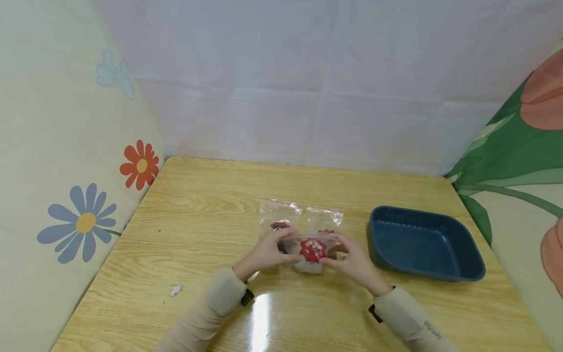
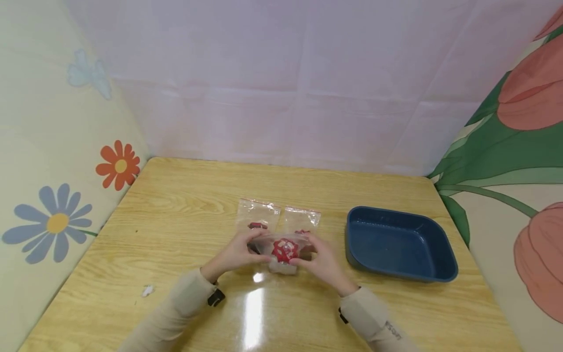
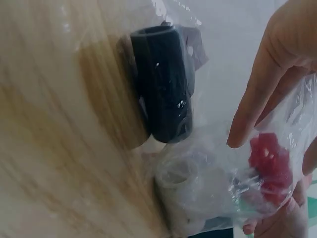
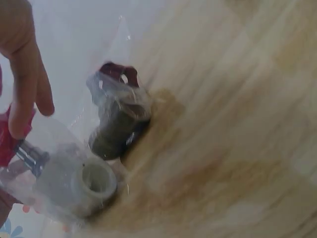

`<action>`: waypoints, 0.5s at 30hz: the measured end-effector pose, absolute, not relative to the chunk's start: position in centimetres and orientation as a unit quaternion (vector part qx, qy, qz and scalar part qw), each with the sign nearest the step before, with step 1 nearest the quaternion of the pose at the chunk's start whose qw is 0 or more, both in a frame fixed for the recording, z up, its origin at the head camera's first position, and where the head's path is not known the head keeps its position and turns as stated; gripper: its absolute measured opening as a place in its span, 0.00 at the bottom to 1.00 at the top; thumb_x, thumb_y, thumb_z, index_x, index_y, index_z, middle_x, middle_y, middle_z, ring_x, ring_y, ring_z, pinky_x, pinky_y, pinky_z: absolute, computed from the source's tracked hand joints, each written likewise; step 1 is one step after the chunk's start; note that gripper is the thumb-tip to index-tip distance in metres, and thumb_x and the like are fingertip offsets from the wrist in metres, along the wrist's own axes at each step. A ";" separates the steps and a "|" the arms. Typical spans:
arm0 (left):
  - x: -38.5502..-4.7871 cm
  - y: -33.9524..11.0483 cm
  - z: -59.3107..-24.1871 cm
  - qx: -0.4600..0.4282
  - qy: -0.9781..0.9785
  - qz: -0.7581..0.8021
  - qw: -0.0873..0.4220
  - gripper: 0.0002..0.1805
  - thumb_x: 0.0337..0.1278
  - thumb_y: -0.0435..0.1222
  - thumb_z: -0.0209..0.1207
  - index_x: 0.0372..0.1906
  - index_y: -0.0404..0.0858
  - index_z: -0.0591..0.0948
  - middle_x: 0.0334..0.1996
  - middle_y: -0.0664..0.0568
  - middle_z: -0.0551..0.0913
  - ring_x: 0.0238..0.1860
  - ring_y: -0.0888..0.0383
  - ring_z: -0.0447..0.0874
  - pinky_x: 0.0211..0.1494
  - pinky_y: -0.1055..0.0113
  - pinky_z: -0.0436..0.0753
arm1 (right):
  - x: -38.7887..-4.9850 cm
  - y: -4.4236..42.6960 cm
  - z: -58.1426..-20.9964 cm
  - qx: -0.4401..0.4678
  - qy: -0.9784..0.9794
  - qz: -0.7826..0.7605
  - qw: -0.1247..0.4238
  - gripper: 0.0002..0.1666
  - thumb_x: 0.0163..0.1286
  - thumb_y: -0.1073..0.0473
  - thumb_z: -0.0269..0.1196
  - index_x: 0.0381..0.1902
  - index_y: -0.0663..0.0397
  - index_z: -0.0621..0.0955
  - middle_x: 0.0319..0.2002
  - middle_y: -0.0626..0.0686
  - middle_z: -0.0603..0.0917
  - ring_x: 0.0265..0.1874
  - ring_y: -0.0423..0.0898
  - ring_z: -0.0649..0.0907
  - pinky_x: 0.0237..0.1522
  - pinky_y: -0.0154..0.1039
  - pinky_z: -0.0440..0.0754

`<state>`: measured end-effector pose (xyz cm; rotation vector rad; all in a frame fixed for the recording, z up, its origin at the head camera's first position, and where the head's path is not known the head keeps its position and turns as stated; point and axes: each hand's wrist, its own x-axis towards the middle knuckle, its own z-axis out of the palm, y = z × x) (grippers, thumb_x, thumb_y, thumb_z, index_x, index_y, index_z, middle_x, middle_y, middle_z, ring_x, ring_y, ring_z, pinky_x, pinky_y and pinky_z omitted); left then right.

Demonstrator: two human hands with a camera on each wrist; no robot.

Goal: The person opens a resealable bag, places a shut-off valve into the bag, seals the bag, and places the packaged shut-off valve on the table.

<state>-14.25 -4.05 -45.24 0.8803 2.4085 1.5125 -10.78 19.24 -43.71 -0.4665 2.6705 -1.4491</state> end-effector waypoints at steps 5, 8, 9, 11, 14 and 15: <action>-13.9 -3.3 -45.7 0.298 0.784 0.539 0.080 0.23 0.42 0.30 0.67 0.49 0.34 0.76 0.44 0.46 0.80 0.43 0.52 0.80 0.42 0.69 0.79 | -10.5 18.7 -44.2 -0.143 0.856 -0.494 0.046 0.33 0.50 0.62 0.70 0.55 0.60 0.73 0.44 0.63 0.80 0.33 0.49 0.84 0.30 0.34 0.81; -13.7 -2.9 -45.8 0.287 0.772 0.561 0.080 0.22 0.44 0.27 0.65 0.49 0.32 0.76 0.42 0.42 0.80 0.39 0.50 0.82 0.39 0.73 0.80 | -10.4 18.4 -44.3 -0.138 0.851 -0.506 0.043 0.34 0.50 0.63 0.70 0.56 0.64 0.72 0.42 0.64 0.81 0.32 0.48 0.84 0.29 0.32 0.81; -13.6 -2.9 -45.8 0.284 0.772 0.562 0.078 0.21 0.44 0.27 0.64 0.48 0.32 0.76 0.42 0.42 0.80 0.38 0.50 0.82 0.38 0.73 0.80 | -10.4 18.3 -44.4 -0.136 0.850 -0.507 0.043 0.35 0.50 0.63 0.70 0.56 0.64 0.71 0.41 0.64 0.81 0.31 0.47 0.84 0.29 0.32 0.81; -13.5 -2.8 -45.8 0.279 0.775 0.562 0.072 0.19 0.46 0.27 0.63 0.48 0.31 0.77 0.41 0.41 0.81 0.37 0.50 0.83 0.38 0.73 0.80 | -10.4 18.1 -44.5 -0.134 0.849 -0.509 0.043 0.36 0.51 0.63 0.69 0.57 0.66 0.70 0.40 0.64 0.81 0.30 0.46 0.83 0.30 0.31 0.81; -13.4 -2.8 -45.6 0.271 0.783 0.556 0.061 0.19 0.46 0.29 0.64 0.47 0.31 0.78 0.39 0.41 0.82 0.36 0.51 0.83 0.38 0.73 0.80 | -10.3 17.8 -44.5 -0.138 0.851 -0.506 0.039 0.36 0.51 0.62 0.69 0.57 0.67 0.70 0.38 0.63 0.81 0.29 0.45 0.83 0.30 0.30 0.81; -13.3 -2.8 -45.6 0.270 0.787 0.552 0.056 0.18 0.46 0.30 0.64 0.46 0.31 0.78 0.39 0.42 0.82 0.36 0.52 0.83 0.38 0.74 0.80 | -10.3 17.7 -44.5 -0.140 0.852 -0.503 0.040 0.35 0.51 0.61 0.69 0.56 0.66 0.70 0.38 0.62 0.82 0.29 0.44 0.83 0.30 0.30 0.81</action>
